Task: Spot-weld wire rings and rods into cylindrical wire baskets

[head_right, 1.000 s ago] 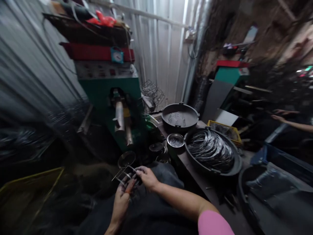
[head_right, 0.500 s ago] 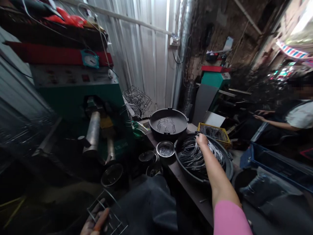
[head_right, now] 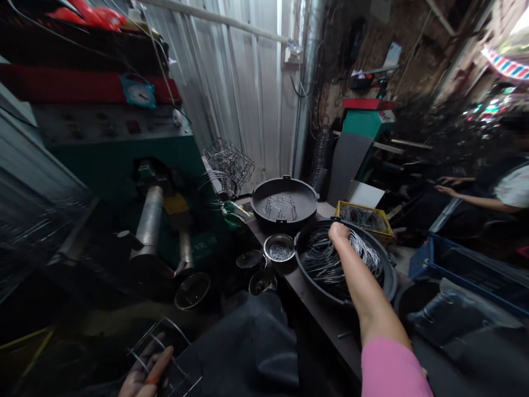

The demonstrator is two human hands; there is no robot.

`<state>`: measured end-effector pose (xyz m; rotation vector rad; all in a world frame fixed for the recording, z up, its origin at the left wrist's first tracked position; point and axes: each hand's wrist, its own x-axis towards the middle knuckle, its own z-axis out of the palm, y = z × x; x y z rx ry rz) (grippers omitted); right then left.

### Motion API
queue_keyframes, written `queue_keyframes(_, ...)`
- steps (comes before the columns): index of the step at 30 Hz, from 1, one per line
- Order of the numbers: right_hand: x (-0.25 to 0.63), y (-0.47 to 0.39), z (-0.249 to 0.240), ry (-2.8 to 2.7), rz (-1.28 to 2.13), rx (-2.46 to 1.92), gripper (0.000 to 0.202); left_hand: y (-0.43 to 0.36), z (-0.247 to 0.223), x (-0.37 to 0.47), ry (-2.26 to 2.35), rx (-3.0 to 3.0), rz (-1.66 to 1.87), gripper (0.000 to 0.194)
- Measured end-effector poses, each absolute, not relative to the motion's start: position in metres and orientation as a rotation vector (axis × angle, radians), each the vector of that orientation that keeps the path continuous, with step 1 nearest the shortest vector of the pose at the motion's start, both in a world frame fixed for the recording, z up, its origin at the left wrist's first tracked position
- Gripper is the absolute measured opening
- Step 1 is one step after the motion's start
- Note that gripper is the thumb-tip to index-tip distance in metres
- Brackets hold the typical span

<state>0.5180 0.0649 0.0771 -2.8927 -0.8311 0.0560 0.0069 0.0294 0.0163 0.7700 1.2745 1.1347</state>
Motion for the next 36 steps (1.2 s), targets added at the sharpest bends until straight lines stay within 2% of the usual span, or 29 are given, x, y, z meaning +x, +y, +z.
queue_keyframes(4, 0.518, 0.044, 0.099, -0.749, 0.043, -2.902, 0.031, 0.031, 0.02, 0.004, 1.264, 0.749, 1.149, 0.048)
queue_keyframes(7, 0.51, 0.028, 0.125, -0.775, -0.091, -2.846, 0.035, 0.034, 0.021, 0.003, 1.272, 0.727, 1.198, 0.038)
queue_keyframes(13, 0.456, -0.006, 0.193, -1.143, -0.341, -2.624, 0.033, 0.044, 0.012, -0.007, 1.205, 0.639, 1.31, 0.042)
queue_keyframes(16, 0.417, -0.017, 0.217, -1.394, -0.286, -2.355, 0.03, 0.05, 0.013, -0.011, 1.157, 0.67, 1.319, 0.039)
queue_keyframes(18, 0.393, -0.017, 0.222, -1.576, -0.078, -2.07, 0.029, 0.052, 0.016, -0.011, 1.122, 0.681, 1.332, 0.036)
queue_keyframes(21, 0.357, 0.0, 0.211, -1.735, 0.393, -1.711, 0.033, 0.053, 0.024, -0.008, 1.087, 0.65, 1.365, 0.032)
queue_keyframes(26, 0.289, 0.046, 0.15, -1.764, 0.96, -1.397, 0.03, 0.046, 0.031, -0.003, 0.99, 0.67, 1.34, 0.048)
queue_keyframes(30, 0.245, 0.073, 0.1, -1.705, 1.172, -1.272, 0.024, 0.037, 0.027, -0.003, 0.952, 0.678, 1.318, 0.055)
queue_keyframes(36, 0.223, 0.089, 0.054, -1.643, 1.243, -1.223, 0.023, 0.023, 0.018, -0.002, 0.916, 0.684, 1.319, 0.054)
